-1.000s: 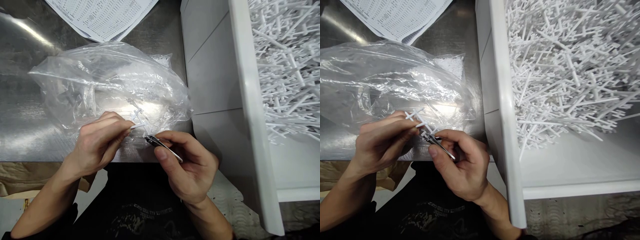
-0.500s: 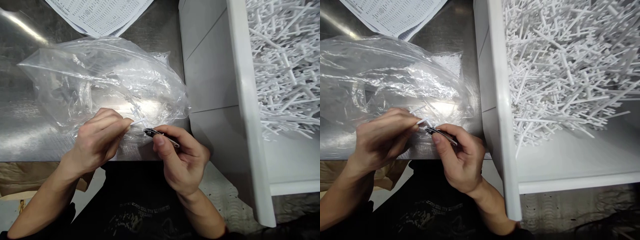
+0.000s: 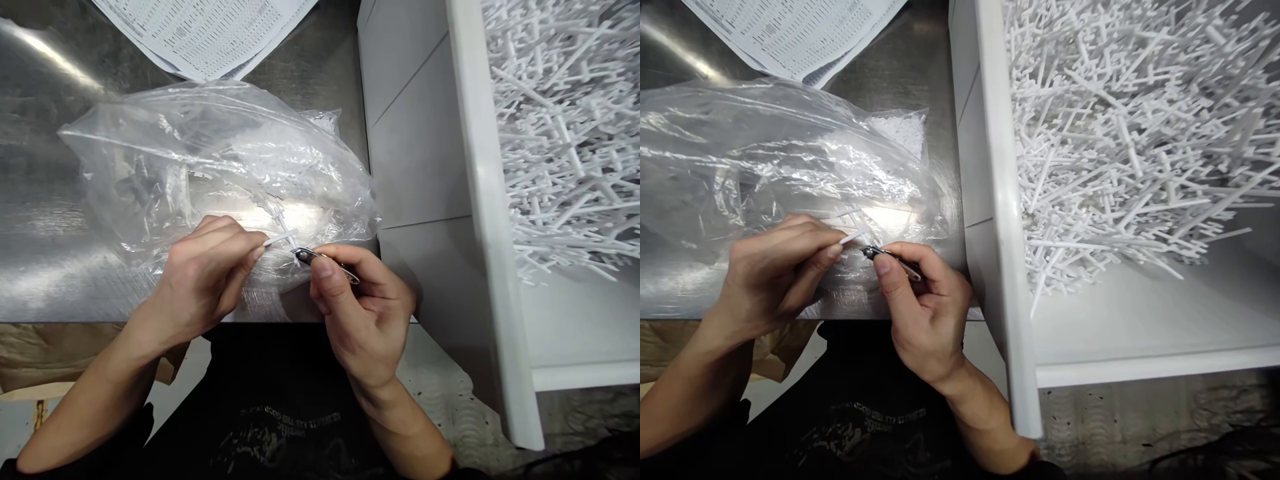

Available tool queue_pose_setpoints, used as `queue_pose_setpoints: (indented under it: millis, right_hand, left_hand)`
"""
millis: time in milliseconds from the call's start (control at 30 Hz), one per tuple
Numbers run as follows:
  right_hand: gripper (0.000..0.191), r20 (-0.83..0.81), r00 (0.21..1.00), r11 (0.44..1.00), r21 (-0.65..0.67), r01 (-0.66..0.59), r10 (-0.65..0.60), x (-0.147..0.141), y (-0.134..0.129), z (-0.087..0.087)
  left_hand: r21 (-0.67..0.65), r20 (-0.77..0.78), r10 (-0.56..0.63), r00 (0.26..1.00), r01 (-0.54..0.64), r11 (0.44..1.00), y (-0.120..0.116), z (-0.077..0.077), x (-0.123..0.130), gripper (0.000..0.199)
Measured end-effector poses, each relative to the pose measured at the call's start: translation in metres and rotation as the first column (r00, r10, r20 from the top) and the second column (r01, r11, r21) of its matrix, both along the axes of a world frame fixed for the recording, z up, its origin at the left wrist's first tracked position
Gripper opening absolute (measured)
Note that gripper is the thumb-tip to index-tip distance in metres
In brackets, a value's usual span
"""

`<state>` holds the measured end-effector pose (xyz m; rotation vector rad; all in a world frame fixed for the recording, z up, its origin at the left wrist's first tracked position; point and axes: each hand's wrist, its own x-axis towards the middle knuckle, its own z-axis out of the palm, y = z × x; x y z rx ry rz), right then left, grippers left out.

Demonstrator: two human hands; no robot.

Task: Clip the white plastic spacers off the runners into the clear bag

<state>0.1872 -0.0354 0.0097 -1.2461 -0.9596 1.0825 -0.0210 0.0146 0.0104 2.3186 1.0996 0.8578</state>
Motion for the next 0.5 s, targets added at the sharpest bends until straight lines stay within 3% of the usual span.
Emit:
queue_pose_setpoints:
  millis: [133,233,367,500]
  right_hand:
    - [0.008,-0.064,0.997,0.998,0.031,0.047,-0.045,0.003,-0.002,-0.008]
    - [0.010,-0.065,0.996,0.993,0.094,0.066,-0.060,0.004,-0.003,-0.014]
    - [0.013,-0.006,0.998,0.988,0.144,0.060,-0.060,0.001,-0.001,-0.016]
    - [0.013,0.117,0.990,0.990,0.122,0.068,-0.082,0.012,-0.009,-0.011]
  left_hand:
    - [-0.005,0.139,-0.013,0.990,0.014,1.000,-0.001,0.000,-0.002,0.016]
    - [0.076,0.248,-0.060,0.967,0.043,0.996,-0.002,0.001,-0.001,0.028]
    - [0.179,0.262,-0.026,0.965,-0.022,0.984,-0.011,0.010,0.001,0.031]
    - [0.187,0.217,0.044,0.975,-0.086,0.978,-0.040,0.023,-0.007,0.023]
